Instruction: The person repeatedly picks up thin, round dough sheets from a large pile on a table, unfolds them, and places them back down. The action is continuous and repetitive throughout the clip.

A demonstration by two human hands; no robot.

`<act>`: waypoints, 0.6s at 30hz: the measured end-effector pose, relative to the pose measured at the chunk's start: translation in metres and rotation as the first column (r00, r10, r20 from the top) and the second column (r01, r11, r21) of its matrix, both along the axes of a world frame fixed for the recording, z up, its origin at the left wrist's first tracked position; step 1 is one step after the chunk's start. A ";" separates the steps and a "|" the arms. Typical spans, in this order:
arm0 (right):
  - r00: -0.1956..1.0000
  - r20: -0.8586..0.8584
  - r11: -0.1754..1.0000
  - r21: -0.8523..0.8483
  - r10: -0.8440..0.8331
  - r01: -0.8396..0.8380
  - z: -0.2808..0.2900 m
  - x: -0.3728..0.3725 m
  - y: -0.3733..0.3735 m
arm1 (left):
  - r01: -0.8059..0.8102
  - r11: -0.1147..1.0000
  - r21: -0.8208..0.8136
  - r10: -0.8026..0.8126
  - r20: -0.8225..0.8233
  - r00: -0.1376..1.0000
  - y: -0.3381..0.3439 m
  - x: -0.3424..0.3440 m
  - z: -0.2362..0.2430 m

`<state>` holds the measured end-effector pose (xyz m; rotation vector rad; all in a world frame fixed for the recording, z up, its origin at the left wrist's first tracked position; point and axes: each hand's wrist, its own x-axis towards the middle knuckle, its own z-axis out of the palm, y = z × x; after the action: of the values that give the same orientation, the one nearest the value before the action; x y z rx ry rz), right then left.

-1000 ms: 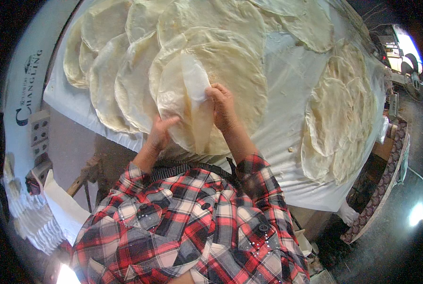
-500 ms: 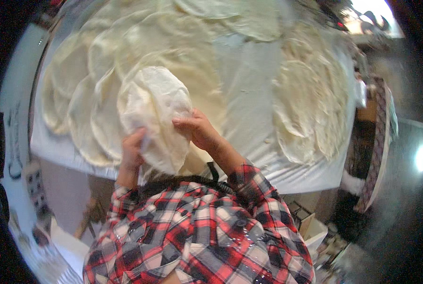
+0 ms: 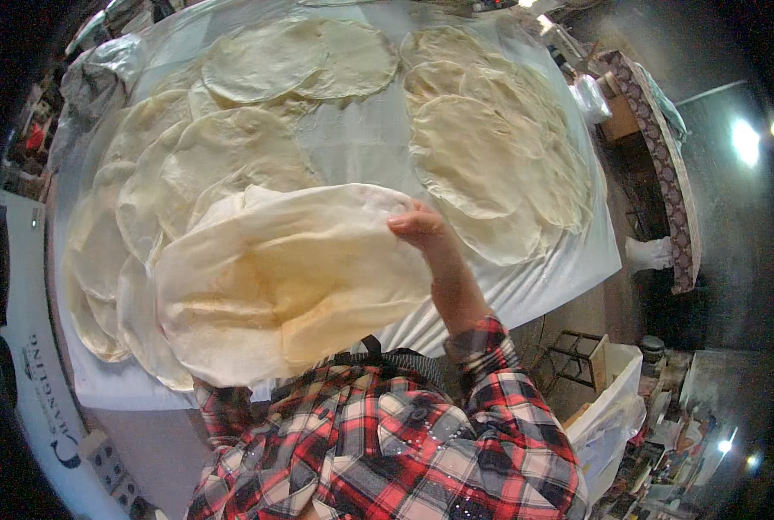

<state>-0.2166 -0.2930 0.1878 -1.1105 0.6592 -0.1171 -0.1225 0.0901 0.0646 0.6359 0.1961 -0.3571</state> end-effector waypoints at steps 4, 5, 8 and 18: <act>0.976 0.060 0.977 -0.018 -0.210 0.211 0.024 -0.026 -0.005 | -0.009 1.000 0.029 0.009 0.003 1.000 0.004 -0.004 0.006; 0.973 0.091 0.977 0.041 -0.213 0.210 0.025 -0.032 -0.008 | -0.009 0.999 0.040 0.009 0.001 1.000 0.007 -0.006 0.005; 0.976 0.119 0.982 -0.016 -0.183 0.187 -0.004 -0.072 -0.065 | 0.004 0.999 0.043 -0.003 -0.010 1.000 0.004 -0.011 0.004; 0.931 0.164 0.945 0.106 -0.325 0.311 0.061 -0.111 -0.110 | -0.095 0.988 0.126 0.091 0.030 0.995 0.002 -0.026 0.025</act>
<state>-0.3274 -0.4027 0.2492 -0.8979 0.6710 -0.4621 -0.1482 0.0919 0.0896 0.7537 0.2257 -0.2481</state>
